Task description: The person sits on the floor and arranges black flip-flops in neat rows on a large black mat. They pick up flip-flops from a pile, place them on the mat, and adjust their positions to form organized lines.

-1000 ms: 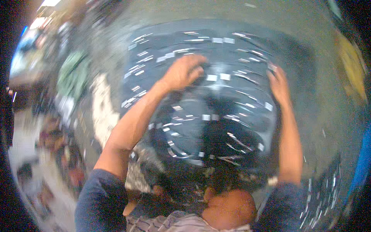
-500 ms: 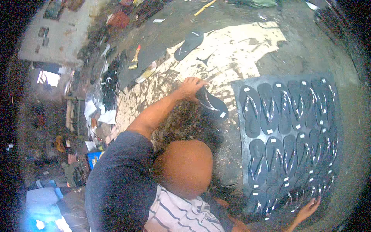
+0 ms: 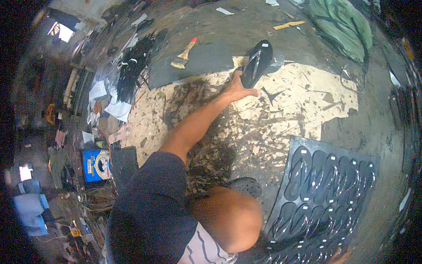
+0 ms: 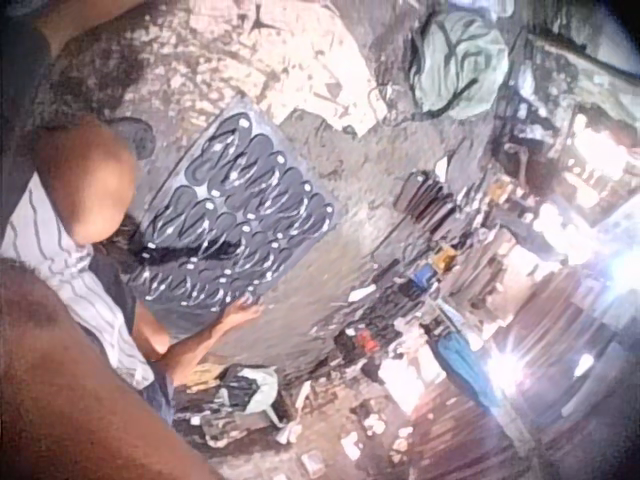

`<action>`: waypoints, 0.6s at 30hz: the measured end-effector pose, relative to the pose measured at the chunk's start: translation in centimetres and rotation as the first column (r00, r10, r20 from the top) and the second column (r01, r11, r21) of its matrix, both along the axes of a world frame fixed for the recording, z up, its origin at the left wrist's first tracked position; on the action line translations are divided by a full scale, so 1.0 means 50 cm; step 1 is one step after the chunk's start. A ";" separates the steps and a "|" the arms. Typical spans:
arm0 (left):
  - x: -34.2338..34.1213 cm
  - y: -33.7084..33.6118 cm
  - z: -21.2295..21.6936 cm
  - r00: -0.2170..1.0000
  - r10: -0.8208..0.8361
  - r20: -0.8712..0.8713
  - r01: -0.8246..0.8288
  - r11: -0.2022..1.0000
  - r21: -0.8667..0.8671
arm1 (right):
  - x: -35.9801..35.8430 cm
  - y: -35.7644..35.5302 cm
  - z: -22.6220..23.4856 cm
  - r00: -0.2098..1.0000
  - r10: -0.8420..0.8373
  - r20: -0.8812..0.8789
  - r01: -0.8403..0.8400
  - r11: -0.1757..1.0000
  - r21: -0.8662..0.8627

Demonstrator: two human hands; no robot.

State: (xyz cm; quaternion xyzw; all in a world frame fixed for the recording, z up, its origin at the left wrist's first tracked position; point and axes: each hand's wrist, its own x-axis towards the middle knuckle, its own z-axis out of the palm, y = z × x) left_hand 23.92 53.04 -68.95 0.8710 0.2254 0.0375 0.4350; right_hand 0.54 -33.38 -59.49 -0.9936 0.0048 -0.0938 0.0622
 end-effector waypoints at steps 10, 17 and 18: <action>0.073 0.085 -0.024 0.985 0.017 -0.173 -0.043 0.988 -0.148 | 0.009 0.045 0.013 0.988 -0.061 -0.140 0.044 0.992 -0.122; 0.072 0.106 -0.097 0.973 0.169 0.156 -0.090 0.904 -0.419 | -0.071 0.145 0.030 0.959 -0.210 -0.192 0.227 0.971 0.071; 0.091 0.062 -0.086 0.973 0.156 0.167 -0.056 0.871 -0.489 | -0.104 0.153 0.052 0.950 -0.235 -0.205 0.251 0.966 0.054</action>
